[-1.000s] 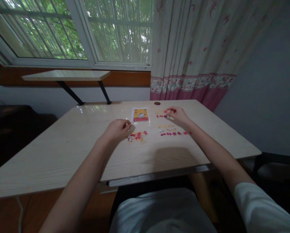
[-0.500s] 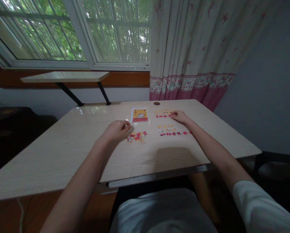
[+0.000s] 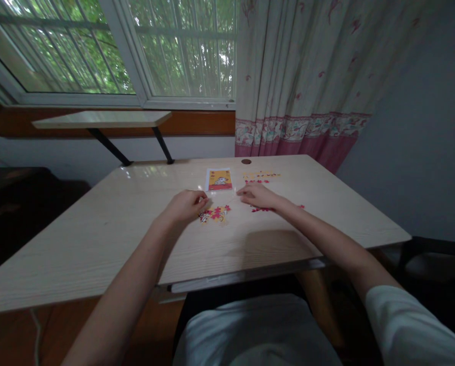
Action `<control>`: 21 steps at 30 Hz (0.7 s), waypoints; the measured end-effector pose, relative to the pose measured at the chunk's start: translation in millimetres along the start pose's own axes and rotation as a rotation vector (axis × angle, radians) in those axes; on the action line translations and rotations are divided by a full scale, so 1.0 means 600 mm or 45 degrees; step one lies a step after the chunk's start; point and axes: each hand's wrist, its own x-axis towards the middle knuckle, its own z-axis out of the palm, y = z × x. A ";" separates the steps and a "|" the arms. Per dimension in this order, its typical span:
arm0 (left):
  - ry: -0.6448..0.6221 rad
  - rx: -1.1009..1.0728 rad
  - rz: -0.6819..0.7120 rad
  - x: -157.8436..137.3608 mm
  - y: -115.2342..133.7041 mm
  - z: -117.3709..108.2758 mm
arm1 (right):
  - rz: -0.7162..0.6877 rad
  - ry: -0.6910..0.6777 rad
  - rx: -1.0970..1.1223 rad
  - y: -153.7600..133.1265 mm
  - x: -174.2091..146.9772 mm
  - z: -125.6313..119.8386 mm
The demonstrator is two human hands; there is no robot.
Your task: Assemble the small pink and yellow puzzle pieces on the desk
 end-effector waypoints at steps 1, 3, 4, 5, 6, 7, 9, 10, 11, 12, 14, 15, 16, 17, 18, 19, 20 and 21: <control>0.001 -0.006 0.014 0.000 0.000 0.002 | -0.058 -0.042 0.002 -0.022 0.003 0.008; -0.005 -0.009 0.047 0.001 -0.001 0.005 | -0.086 -0.090 -0.004 -0.054 0.006 0.024; -0.014 -0.010 0.059 0.001 0.000 0.006 | -0.085 -0.103 -0.009 -0.063 0.007 0.030; -0.020 -0.009 0.063 0.001 0.001 0.007 | -0.076 -0.104 -0.013 -0.069 0.007 0.034; -0.024 -0.008 0.061 0.001 0.002 0.007 | -0.069 -0.100 -0.012 -0.072 0.006 0.037; -0.029 -0.006 0.059 0.001 0.004 0.008 | -0.063 -0.090 -0.006 -0.073 0.006 0.039; -0.041 0.002 0.061 0.000 0.007 0.008 | -0.057 -0.074 0.022 -0.070 0.005 0.040; -0.048 0.007 0.068 0.000 0.009 0.009 | -0.053 -0.076 0.039 -0.068 0.006 0.039; -0.059 0.008 0.078 0.000 0.010 0.009 | -0.045 -0.082 0.053 -0.066 0.006 0.038; -0.071 0.006 0.088 0.000 0.011 0.009 | -0.033 -0.086 0.063 -0.065 0.006 0.036; -0.083 -0.005 0.101 0.000 0.013 0.009 | -0.005 -0.102 0.070 -0.065 0.007 0.032; -0.084 -0.013 0.103 0.000 0.015 0.009 | 0.009 -0.113 0.072 -0.064 0.006 0.029; -0.086 -0.021 0.103 0.000 0.017 0.009 | 0.018 -0.125 0.078 -0.064 0.006 0.027; -0.089 -0.028 0.104 0.000 0.019 0.009 | 0.022 -0.133 0.090 -0.063 0.005 0.026; -0.093 -0.038 0.107 0.000 0.021 0.009 | 0.023 -0.134 0.109 -0.063 0.004 0.024; -0.097 -0.053 0.112 -0.001 0.024 0.010 | 0.020 -0.126 0.134 -0.062 0.003 0.023; -0.101 -0.073 0.117 -0.001 0.026 0.011 | 0.015 -0.112 0.160 -0.061 0.002 0.023; -0.108 -0.096 0.124 -0.002 0.029 0.013 | 0.011 -0.095 0.184 -0.061 0.001 0.023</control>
